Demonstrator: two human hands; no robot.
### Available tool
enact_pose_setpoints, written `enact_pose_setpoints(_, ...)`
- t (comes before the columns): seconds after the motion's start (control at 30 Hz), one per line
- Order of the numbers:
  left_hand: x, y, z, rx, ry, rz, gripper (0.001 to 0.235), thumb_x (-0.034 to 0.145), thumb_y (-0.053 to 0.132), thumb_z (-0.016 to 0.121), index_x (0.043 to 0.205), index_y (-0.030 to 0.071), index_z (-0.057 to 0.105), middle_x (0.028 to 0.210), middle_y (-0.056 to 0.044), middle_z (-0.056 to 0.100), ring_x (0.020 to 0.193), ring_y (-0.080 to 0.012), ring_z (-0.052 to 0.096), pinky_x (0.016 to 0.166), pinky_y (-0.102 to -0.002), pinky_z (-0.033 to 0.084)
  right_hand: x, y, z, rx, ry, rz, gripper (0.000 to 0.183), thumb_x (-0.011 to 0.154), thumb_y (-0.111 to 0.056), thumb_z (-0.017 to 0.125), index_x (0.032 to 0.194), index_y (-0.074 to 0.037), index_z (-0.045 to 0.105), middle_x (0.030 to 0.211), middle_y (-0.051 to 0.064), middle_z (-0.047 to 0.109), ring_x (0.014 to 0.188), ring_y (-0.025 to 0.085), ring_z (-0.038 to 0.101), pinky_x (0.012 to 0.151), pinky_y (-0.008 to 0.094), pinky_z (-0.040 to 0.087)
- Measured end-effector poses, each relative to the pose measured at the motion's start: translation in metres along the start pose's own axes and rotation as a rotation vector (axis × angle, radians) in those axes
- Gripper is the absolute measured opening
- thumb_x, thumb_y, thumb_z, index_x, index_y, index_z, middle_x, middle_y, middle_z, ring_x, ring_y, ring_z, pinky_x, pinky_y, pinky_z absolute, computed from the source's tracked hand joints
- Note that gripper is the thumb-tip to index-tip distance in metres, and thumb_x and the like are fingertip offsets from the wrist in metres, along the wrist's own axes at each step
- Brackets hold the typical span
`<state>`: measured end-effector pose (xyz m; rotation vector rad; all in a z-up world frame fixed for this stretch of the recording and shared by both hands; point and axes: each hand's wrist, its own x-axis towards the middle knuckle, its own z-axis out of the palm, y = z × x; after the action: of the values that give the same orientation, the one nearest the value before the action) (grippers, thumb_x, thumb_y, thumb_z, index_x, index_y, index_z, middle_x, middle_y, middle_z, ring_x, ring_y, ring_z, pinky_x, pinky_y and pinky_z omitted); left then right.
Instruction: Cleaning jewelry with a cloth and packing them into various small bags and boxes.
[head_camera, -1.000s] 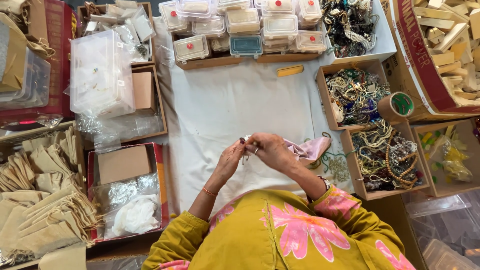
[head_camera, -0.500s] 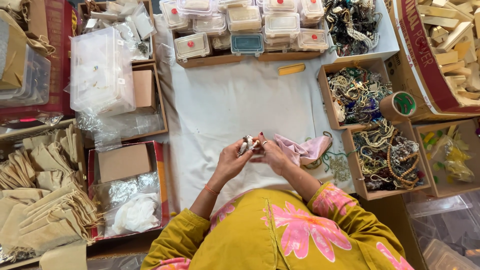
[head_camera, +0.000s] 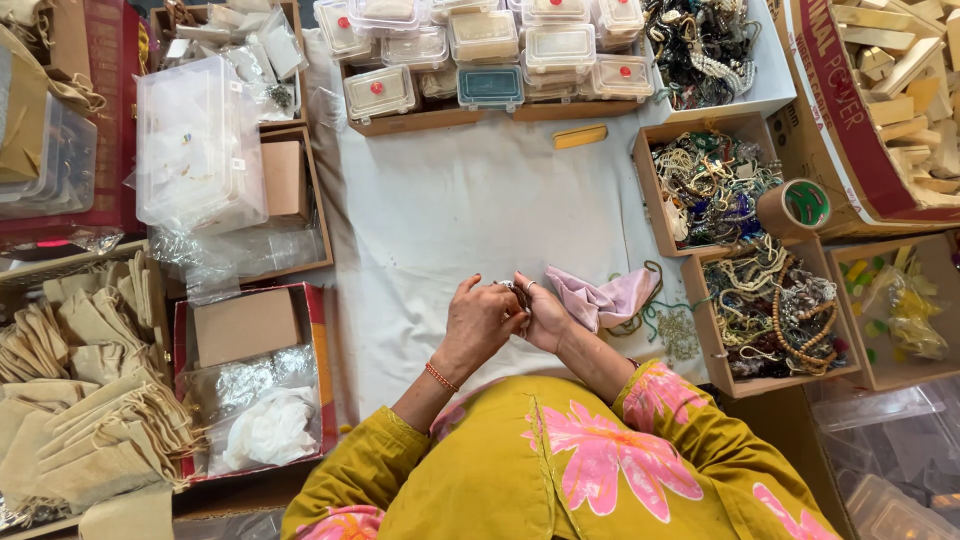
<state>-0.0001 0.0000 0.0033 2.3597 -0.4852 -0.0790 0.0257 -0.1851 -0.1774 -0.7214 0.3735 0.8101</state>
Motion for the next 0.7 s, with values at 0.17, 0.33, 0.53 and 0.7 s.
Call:
enact_pose_setpoints(0.17,-0.002,-0.004,-0.002,-0.243,0.306,-0.117,0.019,0.089,0.023,0.072,0.104,0.012,0.071,0.103,-0.005,0.071,0.099,-0.0207,0.065,0.099,-0.041,0.049,-0.021,-0.03,0.052,0.013,0.073,-0.052,0.039,0.109,-0.043,0.044,0.113,-0.012,0.067,0.104,0.007,0.073,0.093,0.022,0.072,0.078,0.04,0.063)
enact_pose_setpoints(0.33,-0.003,-0.061,0.054,-1.124,0.364,-0.54,0.041,0.103,0.036,0.055,0.138,0.013,0.055,0.133,-0.005,0.062,0.12,-0.0186,0.057,0.1,-0.039,0.048,-0.045,-0.058,0.104,-0.085,0.076,-0.231,0.037,0.107,-0.035,0.045,0.115,-0.008,0.068,0.113,0.012,0.073,0.1,0.024,0.071,0.087,0.043,0.062)
enact_pose_setpoints(0.53,-0.004,-0.074,0.057,-2.089,0.067,-0.774,0.055,0.103,0.046,0.035,0.129,0.003,0.056,0.117,-0.016,0.069,0.106,-0.0305,0.069,0.093,-0.047,0.06,-0.072,-0.069,0.144,-0.842,-0.011,-0.494,0.04,0.108,-0.038,0.048,0.12,-0.006,0.069,0.125,0.008,0.067,0.111,0.014,0.061,0.096,0.032,0.05)
enact_pose_setpoints(0.7,0.004,-0.073,0.046,-1.943,0.262,-0.622,0.038,0.106,0.029,0.042,0.129,0.005,0.059,0.12,-0.013,0.069,0.105,-0.0244,0.07,0.091,-0.041,0.059,-0.047,-0.055,0.106,-0.561,0.174,-0.45,0.042,0.106,-0.043,0.049,0.125,-0.008,0.064,0.125,0.007,0.068,0.116,0.016,0.062,0.099,0.038,0.053)
